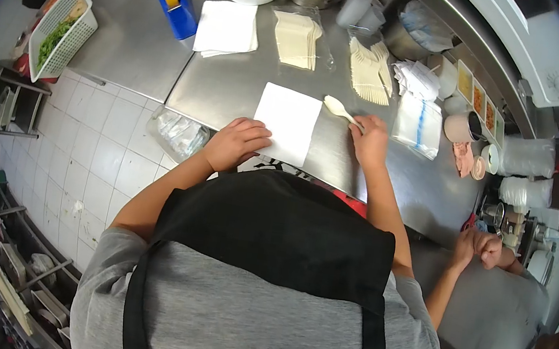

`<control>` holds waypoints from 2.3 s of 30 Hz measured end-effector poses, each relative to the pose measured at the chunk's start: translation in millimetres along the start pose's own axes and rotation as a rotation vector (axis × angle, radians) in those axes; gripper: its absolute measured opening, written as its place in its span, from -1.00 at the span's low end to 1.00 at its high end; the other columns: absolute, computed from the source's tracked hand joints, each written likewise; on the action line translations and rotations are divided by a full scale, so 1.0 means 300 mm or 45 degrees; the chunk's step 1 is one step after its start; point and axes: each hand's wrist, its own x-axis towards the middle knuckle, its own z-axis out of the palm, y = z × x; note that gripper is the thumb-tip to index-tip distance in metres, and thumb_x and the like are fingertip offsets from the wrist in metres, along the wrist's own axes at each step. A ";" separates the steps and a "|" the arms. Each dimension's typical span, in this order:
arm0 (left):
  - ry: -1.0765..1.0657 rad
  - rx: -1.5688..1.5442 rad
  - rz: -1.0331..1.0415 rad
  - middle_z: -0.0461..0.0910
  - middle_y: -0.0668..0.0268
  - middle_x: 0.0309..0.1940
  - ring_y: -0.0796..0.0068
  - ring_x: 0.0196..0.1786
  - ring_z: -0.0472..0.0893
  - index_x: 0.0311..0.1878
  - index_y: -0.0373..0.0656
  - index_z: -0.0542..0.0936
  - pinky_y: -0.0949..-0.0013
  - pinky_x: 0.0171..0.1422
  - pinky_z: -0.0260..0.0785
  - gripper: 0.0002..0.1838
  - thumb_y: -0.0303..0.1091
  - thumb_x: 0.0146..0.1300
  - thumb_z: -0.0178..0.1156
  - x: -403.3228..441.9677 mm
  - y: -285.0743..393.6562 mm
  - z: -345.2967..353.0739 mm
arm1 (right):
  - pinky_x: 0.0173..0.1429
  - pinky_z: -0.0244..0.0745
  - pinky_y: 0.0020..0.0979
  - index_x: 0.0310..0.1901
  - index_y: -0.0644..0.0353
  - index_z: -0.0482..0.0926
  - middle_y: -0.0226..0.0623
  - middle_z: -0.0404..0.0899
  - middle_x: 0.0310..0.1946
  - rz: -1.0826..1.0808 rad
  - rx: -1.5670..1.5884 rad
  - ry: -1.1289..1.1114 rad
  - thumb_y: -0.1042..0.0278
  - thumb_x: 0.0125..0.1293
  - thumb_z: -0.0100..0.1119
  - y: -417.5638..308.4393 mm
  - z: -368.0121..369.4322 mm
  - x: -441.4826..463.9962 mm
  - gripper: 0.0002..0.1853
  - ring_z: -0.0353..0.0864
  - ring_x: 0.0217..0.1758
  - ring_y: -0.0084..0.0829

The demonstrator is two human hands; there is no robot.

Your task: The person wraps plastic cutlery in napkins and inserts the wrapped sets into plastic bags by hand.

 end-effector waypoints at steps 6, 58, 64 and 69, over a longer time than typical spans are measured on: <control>0.130 -0.055 0.089 0.56 0.27 0.04 0.19 0.17 0.50 0.01 -0.15 0.57 0.16 0.27 0.34 -0.59 -0.47 0.01 0.27 -0.021 -0.022 0.013 | -0.03 0.48 -0.19 -0.29 0.18 0.67 -0.14 0.60 -0.31 -0.142 0.191 0.004 0.41 0.02 0.36 -0.183 0.016 0.025 -0.82 0.55 -0.14 -0.09; 0.336 -0.886 -0.353 0.45 0.41 -0.35 0.70 -0.28 0.46 -0.09 -0.20 0.46 0.59 -0.15 0.36 -0.79 -0.58 0.24 0.20 0.636 -0.067 0.138 | -0.09 0.46 -0.36 0.05 0.08 0.48 -0.24 0.57 -0.30 0.512 0.793 -0.084 0.59 0.16 0.17 -0.041 -0.126 -0.097 -0.60 0.53 -0.28 -0.32; 0.069 -0.517 0.560 0.52 0.24 -0.22 0.16 -0.07 0.54 -0.23 -0.13 0.59 0.25 0.04 0.44 -0.84 -0.43 0.10 0.29 1.103 0.221 0.339 | -0.09 0.46 -0.26 -0.04 0.11 0.58 -0.08 0.55 -0.24 0.509 0.219 0.247 0.72 0.15 -0.05 0.297 -0.372 -0.388 -0.61 0.57 -0.19 -0.11; -0.186 -0.027 0.813 0.51 0.28 -0.18 0.21 -0.04 0.54 -0.17 -0.06 0.58 0.19 -0.03 0.47 -0.82 -0.36 0.18 0.07 1.475 0.516 0.663 | -0.22 0.45 -0.29 -0.10 0.09 0.65 -0.11 0.48 -0.34 0.602 0.003 0.411 0.72 0.13 -0.01 0.404 -0.391 -0.519 -0.61 0.53 -0.32 -0.13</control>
